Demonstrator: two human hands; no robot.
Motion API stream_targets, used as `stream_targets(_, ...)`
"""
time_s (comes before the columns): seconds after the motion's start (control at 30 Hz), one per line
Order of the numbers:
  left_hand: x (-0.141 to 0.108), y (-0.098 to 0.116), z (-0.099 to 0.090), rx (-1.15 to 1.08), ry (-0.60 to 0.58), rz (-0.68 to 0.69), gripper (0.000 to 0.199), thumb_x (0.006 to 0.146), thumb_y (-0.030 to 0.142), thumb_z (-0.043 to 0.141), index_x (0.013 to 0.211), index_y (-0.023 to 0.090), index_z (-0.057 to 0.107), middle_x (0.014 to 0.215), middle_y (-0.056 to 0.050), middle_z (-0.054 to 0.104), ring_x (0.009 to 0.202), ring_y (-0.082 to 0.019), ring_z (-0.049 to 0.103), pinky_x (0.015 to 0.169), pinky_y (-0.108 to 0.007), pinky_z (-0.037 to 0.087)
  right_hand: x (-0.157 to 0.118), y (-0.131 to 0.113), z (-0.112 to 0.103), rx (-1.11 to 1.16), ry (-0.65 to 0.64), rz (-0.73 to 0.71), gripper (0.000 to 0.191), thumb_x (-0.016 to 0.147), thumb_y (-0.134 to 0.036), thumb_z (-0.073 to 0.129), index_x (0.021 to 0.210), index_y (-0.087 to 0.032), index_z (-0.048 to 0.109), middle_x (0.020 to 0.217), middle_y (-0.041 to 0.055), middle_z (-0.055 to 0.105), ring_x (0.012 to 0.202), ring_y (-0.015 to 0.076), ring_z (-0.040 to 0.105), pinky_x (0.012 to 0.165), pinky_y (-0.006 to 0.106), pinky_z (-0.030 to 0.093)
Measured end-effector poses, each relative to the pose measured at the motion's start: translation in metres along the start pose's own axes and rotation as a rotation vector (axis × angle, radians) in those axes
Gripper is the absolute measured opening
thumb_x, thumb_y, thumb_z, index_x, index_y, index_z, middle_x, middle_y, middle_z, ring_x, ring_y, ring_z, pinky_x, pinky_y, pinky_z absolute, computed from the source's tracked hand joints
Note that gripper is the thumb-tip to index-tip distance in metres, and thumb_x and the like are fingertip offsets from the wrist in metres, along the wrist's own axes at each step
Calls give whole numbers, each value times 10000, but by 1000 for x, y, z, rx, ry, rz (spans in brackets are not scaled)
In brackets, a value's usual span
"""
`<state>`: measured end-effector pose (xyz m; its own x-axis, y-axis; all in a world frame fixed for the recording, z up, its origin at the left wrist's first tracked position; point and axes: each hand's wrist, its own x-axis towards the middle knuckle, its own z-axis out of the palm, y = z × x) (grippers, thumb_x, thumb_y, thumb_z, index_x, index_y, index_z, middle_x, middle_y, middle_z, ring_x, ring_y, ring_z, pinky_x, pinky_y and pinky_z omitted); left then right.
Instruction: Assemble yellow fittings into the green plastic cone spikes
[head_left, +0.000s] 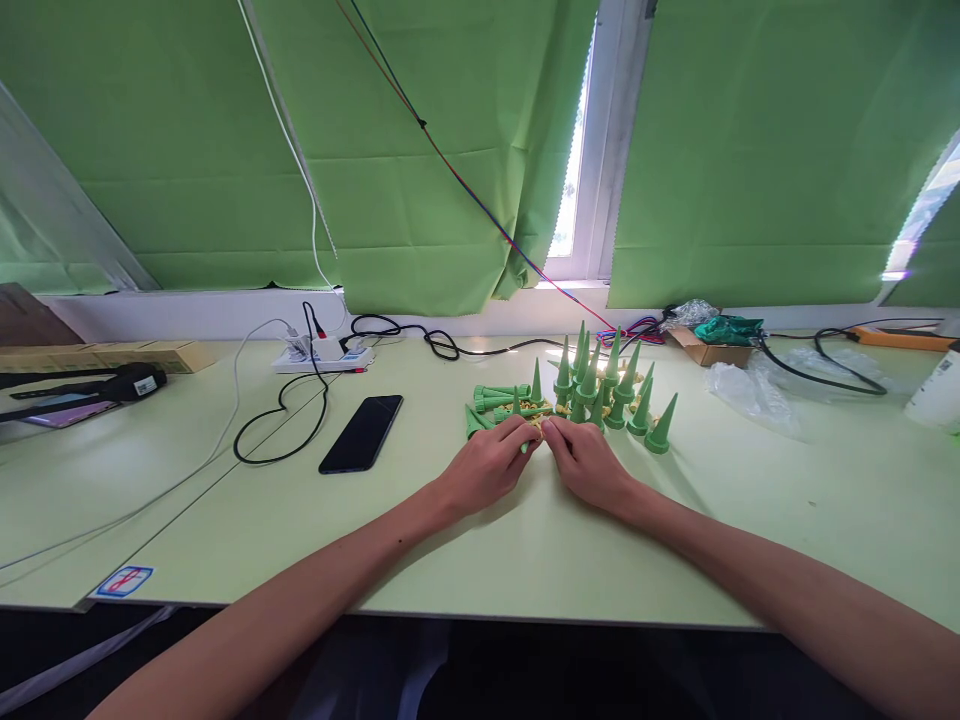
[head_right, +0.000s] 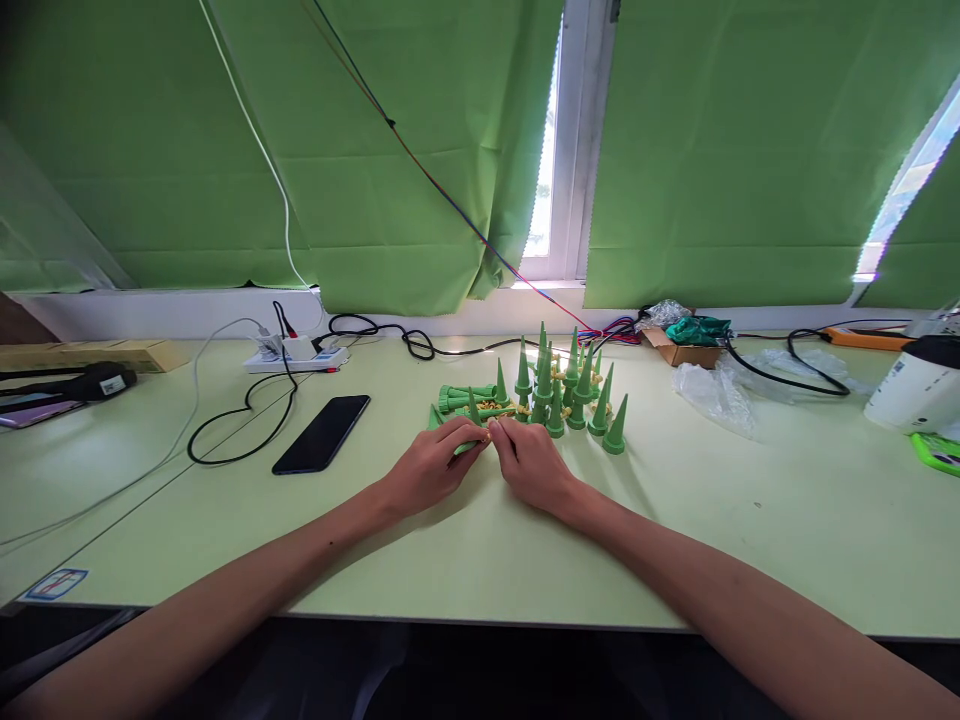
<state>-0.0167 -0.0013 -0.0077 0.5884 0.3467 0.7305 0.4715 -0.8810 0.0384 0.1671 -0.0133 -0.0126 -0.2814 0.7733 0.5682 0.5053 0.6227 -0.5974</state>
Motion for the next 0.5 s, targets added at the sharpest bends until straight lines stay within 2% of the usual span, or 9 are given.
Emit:
stream_targets(0.13,0,0,0,-17,0,4,98,998,169,457,1025,185,550,904,-42,669,721,-125,640,603,-224,497,0,0,1,8,1,6,396,1038,-365,306,668,-226,284,576,-42,350,536,128,291,546,305,246)
stream_targets(0.33,4,3,-3,-59,13,-36,125,1006,184,443,1004,196,568,843,-21,638,645,-107,575,548,-214,437,0,0,1,43,-3,31,399,1042,-394,306,679,-228,299,591,-41,359,552,133,306,547,299,267)
stream_targets(0.5,5,2,-4,-121,27,-69,110,991,163,477,1010,196,581,822,-13,621,628,-99,531,532,-205,400,-1,-1,0,80,-42,52,353,1048,-375,294,733,-230,360,655,-29,447,593,142,385,586,296,308)
